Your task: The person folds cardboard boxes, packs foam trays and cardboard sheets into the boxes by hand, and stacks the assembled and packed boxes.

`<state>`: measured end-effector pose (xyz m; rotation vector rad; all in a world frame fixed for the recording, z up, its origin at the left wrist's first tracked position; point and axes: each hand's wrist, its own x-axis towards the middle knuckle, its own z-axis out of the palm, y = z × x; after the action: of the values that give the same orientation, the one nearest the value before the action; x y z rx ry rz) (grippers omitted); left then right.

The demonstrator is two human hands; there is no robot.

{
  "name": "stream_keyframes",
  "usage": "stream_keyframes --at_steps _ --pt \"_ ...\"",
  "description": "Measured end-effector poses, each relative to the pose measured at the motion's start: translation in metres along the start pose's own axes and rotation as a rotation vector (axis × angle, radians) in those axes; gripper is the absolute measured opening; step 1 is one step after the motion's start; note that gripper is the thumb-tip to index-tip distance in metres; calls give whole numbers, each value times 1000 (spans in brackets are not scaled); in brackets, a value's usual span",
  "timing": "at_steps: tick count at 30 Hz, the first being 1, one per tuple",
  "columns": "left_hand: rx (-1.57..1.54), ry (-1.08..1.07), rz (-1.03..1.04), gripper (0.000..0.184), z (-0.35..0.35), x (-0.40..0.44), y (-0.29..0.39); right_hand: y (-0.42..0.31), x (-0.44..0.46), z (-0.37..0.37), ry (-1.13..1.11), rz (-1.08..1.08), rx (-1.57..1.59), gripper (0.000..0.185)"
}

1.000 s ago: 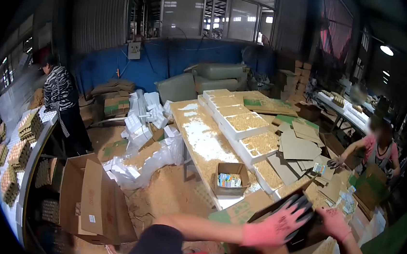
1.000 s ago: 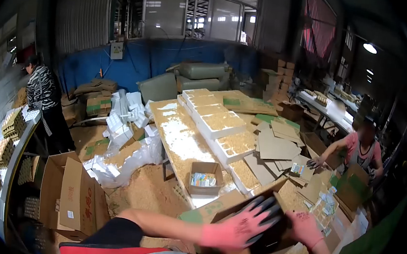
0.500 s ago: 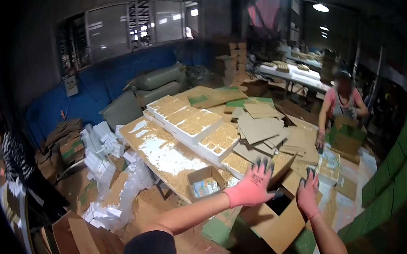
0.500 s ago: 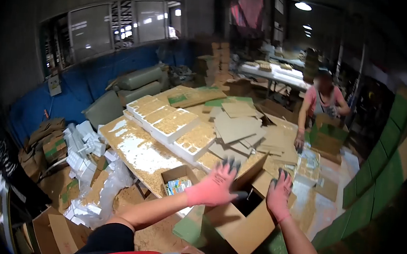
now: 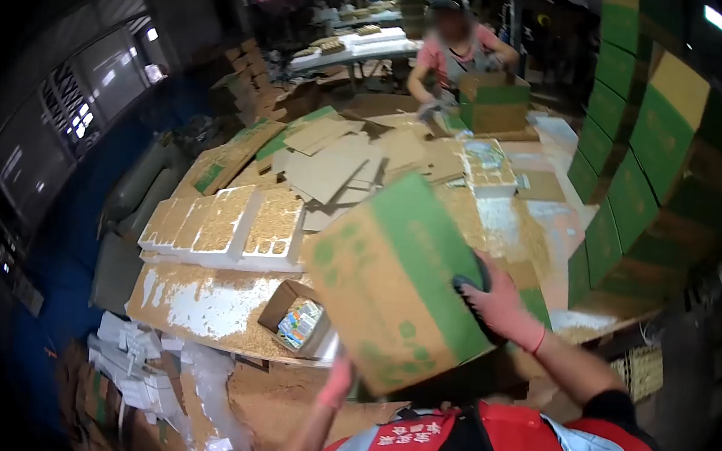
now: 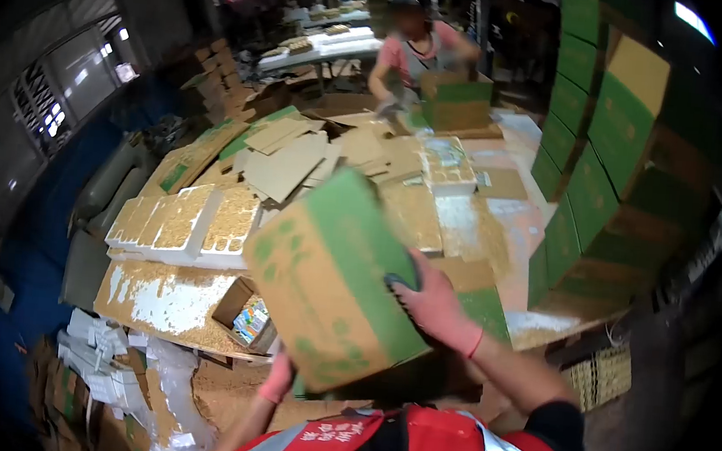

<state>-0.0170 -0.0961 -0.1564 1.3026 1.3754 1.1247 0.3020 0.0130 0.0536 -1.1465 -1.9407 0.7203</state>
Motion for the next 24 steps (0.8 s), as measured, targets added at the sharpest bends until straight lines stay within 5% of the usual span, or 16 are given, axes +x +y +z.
stream_keyframes --at_steps 1,2,3,4,7,9,11,13,15,17,19,24 --pt "128 -121 -153 48 11 -7 -55 1 6 -19 -363 -569 -451 50" --pt "263 -258 -285 45 23 -16 -109 11 -2 -18 -506 -769 -568 50" --pt "186 96 -299 36 7 -26 -58 21 -9 -13 -644 -983 -680 50" --pt "-98 81 -437 31 -26 -32 -23 27 -21 -5 -666 -974 -663 49" --pt "-463 386 -245 46 -62 0 86 21 -35 5 -802 -925 -542 51" --pt "-17 146 -305 58 -17 32 143 23 -23 -5 -783 -998 -530 45" --pt "302 104 -217 52 -5 68 125 49 23 -25 -628 -707 -25 41" --pt "222 109 -304 46 -14 79 146 100 92 -57 -98 -47 446 36" --pt "339 149 -344 44 -7 83 147 250 160 -27 66 396 206 55" --pt "394 114 -307 46 -3 79 162 373 181 45 -34 779 -60 75" --pt "482 142 -349 50 -1 67 177 425 168 106 -117 752 -84 87" --pt "474 169 -309 52 5 60 160 405 170 112 131 810 282 100"
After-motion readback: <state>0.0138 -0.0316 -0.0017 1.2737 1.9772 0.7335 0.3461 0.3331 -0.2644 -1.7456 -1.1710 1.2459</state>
